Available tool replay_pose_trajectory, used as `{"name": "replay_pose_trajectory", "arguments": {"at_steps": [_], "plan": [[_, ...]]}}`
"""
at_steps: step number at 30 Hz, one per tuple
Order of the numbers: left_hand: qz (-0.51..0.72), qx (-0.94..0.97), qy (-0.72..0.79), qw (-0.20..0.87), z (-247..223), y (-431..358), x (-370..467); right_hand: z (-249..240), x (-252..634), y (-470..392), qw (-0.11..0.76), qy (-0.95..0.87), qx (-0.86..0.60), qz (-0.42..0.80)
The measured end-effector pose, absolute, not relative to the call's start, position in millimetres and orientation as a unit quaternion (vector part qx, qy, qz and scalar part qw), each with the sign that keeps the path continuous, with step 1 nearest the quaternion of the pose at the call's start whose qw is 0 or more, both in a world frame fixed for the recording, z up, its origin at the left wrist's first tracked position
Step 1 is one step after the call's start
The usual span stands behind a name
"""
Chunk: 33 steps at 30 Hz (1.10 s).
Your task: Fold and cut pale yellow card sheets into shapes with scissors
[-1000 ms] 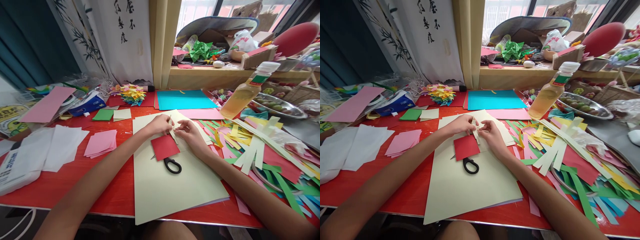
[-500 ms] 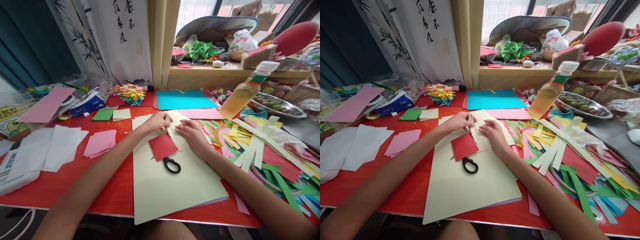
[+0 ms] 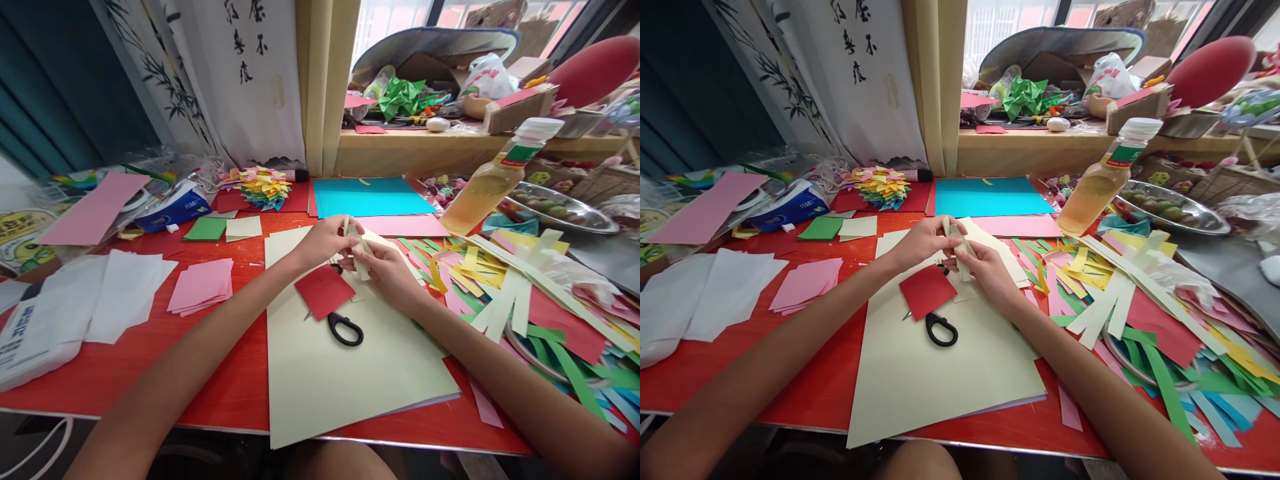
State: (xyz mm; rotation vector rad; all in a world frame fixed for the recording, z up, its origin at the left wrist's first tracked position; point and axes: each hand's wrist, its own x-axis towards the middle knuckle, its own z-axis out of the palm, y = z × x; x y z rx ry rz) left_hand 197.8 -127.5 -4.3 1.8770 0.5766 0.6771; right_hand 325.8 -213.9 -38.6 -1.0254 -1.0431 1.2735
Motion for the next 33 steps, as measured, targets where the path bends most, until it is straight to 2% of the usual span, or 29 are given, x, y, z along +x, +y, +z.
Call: {"name": "replay_pose_trajectory", "arguments": {"at_steps": [5,13,18,22,26,33], "plan": [[0.256,0.825,0.221,0.452,-5,-132,197,-37,326,-217,0.538,-0.430,-0.469,0.553],[0.217,0.849,0.224,0.427,-4,-120,191,-40,334,-211,0.559,-0.423,-0.480,0.528],[0.177,0.916,0.239,0.269,-28,-104,186,-42,339,-210,0.580,-0.378,-0.491,0.529],[0.166,0.918,0.285,0.223,-43,-101,189,-39,338,-210,0.571,-0.365,-0.503,0.536],[0.175,0.889,0.358,0.228,-47,-107,194,-36,337,-210,0.556,-0.356,-0.514,0.548],[0.225,0.852,0.353,0.315,-38,-106,193,-37,339,-209,0.552,-0.356,-0.524,0.542]]}}
